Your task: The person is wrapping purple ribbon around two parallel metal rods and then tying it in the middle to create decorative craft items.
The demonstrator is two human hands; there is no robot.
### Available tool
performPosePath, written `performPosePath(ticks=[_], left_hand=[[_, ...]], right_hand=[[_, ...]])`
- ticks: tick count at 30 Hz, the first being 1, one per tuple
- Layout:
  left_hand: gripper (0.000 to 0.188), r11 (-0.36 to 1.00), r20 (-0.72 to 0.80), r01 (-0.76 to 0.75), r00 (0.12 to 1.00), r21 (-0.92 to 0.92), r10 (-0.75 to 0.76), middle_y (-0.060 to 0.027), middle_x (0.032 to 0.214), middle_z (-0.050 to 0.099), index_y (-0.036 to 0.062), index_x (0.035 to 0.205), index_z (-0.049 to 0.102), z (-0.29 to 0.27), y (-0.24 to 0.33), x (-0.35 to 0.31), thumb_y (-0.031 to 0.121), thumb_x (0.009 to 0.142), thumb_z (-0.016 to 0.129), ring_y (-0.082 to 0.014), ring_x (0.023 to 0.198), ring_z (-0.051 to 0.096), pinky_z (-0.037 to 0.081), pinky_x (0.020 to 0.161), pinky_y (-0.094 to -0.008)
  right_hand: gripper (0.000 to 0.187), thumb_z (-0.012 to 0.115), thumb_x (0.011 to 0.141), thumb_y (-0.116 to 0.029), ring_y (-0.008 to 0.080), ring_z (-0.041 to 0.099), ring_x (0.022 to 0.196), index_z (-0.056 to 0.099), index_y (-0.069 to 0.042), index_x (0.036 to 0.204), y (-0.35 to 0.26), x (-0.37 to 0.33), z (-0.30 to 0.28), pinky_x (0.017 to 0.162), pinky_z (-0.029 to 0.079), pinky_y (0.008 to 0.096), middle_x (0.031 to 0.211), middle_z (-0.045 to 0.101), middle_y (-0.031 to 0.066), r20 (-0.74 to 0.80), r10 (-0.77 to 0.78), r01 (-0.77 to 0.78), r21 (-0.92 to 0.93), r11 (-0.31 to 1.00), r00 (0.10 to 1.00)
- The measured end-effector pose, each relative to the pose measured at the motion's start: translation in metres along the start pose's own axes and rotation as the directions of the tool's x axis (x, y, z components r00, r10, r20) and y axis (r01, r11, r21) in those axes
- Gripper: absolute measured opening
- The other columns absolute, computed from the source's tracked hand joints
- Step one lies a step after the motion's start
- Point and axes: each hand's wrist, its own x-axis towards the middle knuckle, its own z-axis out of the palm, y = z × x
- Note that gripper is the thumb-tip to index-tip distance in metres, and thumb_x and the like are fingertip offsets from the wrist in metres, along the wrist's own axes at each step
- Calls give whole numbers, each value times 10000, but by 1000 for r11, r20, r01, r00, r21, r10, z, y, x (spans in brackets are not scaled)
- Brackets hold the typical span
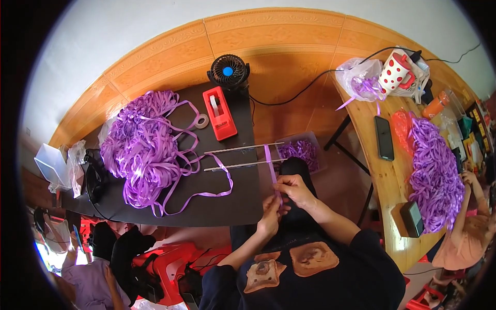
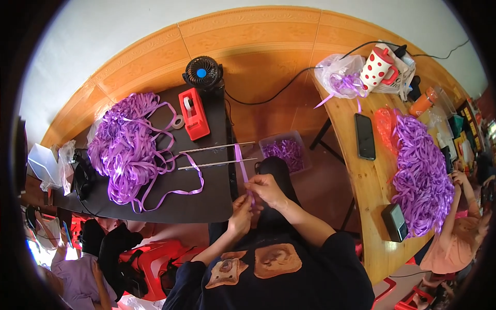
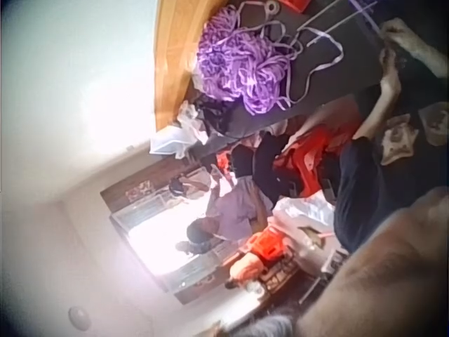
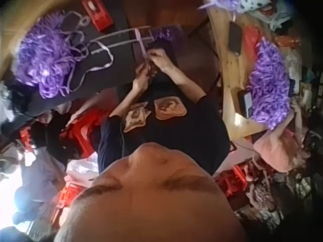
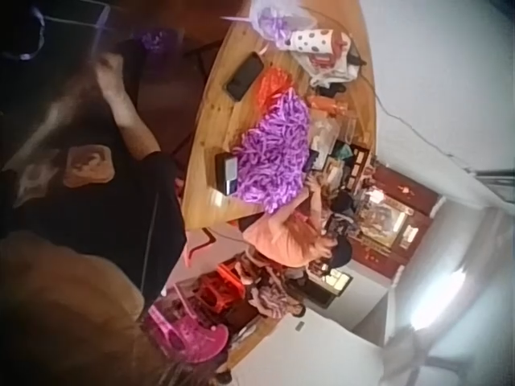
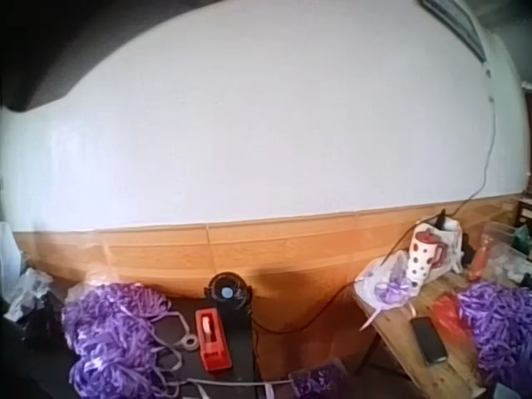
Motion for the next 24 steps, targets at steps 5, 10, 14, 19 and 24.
performPosePath(ticks=[5,10,14,19,24], left_hand=[[347,975,-23,-46,998,216,53,-69,965,609,25,1165,492,-6,-7,-13,182,891,636,-119,734,618,457,589,-211],[334,917,-46,-84,993,390,111,-40,862,613,23,1104,517,-9,-4,-7,216,874,664,-93,644,604,430,517,-194],[263,922,-64,-85,991,378,118,-31,757,621,25,1022,564,-15,-10,-3,232,884,650,-72,580,575,409,476,-192],[202,942,-81,-39,994,333,70,-21,618,594,54,875,618,-16,-10,-5,254,894,633,-56,496,491,361,414,-191],[201,966,-49,48,998,253,-37,-11,644,595,70,858,614,-24,-8,-5,266,880,649,-52,518,496,368,437,-186]], right_hand=[[87,652,845,-48,31,508,621,660,-3,770,10,6,2,554,386,182,676,606,-21,-65,-233,226,-104,969,970],[87,637,845,-18,40,510,655,648,4,762,6,4,9,596,394,190,704,603,-17,-85,-189,178,-118,977,978],[86,640,848,-47,53,534,657,660,4,782,10,5,11,595,413,196,706,633,5,-100,-189,177,-121,977,977],[89,637,849,-49,61,546,667,659,8,783,9,4,12,610,419,201,719,641,19,-100,-202,192,-100,976,974],[109,639,852,-62,54,546,674,656,14,777,14,6,6,613,416,205,726,649,19,-87,-183,178,-66,982,979]])
